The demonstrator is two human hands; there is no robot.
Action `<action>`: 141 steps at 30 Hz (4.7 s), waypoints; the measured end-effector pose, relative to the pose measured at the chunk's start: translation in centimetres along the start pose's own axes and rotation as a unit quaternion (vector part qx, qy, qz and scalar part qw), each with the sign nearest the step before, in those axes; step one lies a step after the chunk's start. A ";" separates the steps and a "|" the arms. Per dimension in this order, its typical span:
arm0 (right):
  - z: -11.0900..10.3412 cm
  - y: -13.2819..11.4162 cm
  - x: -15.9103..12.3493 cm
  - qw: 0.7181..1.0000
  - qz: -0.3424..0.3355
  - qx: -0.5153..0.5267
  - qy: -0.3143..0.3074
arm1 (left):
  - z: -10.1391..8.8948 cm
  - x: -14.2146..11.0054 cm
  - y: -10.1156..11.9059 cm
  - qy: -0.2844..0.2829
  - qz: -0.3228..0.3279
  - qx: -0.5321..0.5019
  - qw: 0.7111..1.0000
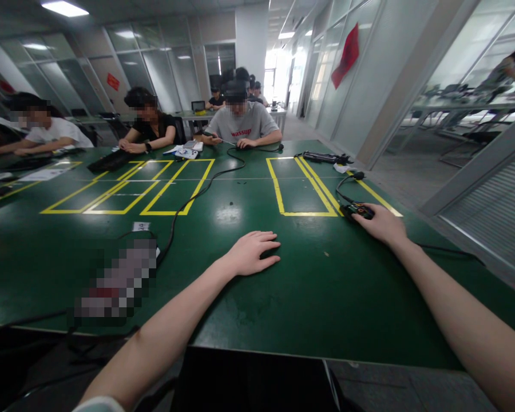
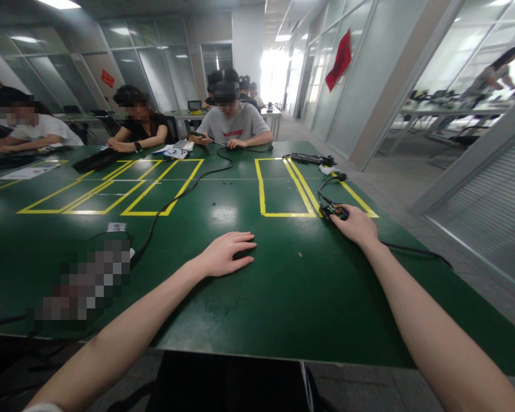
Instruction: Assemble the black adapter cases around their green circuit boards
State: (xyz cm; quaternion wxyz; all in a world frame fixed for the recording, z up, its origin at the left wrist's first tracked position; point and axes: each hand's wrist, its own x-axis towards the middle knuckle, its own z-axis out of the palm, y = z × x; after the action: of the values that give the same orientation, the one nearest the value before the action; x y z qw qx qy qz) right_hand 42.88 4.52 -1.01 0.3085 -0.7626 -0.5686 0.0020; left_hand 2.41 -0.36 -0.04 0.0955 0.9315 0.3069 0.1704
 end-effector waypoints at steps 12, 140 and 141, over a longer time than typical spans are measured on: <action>2.8 -10.2 -8.1 0.900 -0.350 0.175 -0.192 | -0.8 0.1 0.6 0.066 0.019 -0.015 0.998; 1.3 -13.0 -10.3 0.843 -0.428 0.200 -0.258 | -1.9 -1.3 -1.4 0.043 -0.069 -0.166 0.983; 1.2 -13.0 -10.3 0.841 -0.434 0.194 -0.257 | -1.9 -1.3 -1.4 0.044 -0.060 -0.158 0.985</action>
State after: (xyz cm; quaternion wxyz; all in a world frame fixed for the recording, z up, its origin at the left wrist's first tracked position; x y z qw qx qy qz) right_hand 27.59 -1.74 0.58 0.2626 -0.3343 -0.8882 0.1740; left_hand -0.02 0.11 1.04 0.2383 0.8759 0.3357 0.2516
